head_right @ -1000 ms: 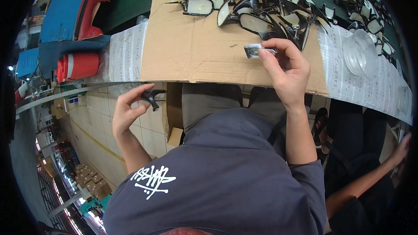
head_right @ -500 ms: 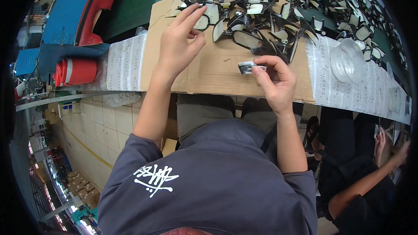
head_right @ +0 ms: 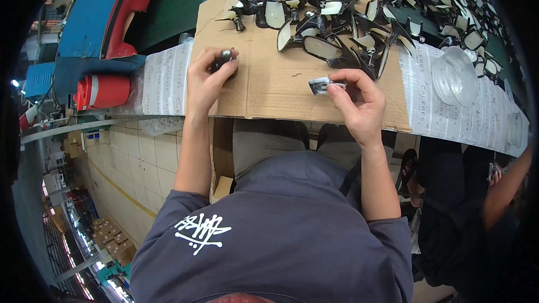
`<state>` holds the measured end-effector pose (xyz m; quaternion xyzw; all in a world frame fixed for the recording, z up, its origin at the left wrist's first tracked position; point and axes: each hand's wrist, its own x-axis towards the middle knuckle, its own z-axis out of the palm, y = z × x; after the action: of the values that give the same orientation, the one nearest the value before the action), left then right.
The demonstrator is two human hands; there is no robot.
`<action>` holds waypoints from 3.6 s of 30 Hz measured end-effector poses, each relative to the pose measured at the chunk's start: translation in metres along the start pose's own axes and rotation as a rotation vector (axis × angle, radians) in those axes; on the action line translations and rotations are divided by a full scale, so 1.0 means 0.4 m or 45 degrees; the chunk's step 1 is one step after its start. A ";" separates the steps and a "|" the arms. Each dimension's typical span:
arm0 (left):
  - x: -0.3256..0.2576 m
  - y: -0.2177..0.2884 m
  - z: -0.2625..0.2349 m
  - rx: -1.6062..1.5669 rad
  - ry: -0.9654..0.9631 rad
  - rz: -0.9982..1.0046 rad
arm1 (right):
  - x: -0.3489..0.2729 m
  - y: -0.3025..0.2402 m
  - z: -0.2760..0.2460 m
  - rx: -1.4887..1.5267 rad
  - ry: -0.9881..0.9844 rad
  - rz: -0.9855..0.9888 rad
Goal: Assembling small black plastic shoe components by snapping pieces together by hand at a workbench.
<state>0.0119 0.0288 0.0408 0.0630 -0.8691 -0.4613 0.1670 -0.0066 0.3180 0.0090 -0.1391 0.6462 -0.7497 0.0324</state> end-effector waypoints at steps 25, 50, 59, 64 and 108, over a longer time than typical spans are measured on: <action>-0.195 0.111 0.070 -0.775 -0.212 -0.102 | -0.018 -0.116 0.152 -0.704 -0.032 -0.763; -0.205 0.106 0.053 -0.702 -0.319 -0.250 | -0.028 -0.114 0.142 -0.547 -0.243 -0.419; -0.221 0.078 0.052 -0.580 -0.368 -0.253 | -0.001 -0.090 0.129 -0.619 -0.045 -0.468; -0.221 0.077 0.048 -0.601 -0.441 -0.271 | 0.008 -0.089 0.109 -0.582 0.010 -0.422; -0.017 0.035 -0.122 0.074 -0.214 -0.058 | 0.001 0.001 0.003 -0.042 -0.076 0.117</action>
<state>0.0359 0.0005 0.0762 0.0486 -0.8915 -0.4431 0.0810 -0.0065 0.3166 0.0090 -0.1321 0.6630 -0.7321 0.0840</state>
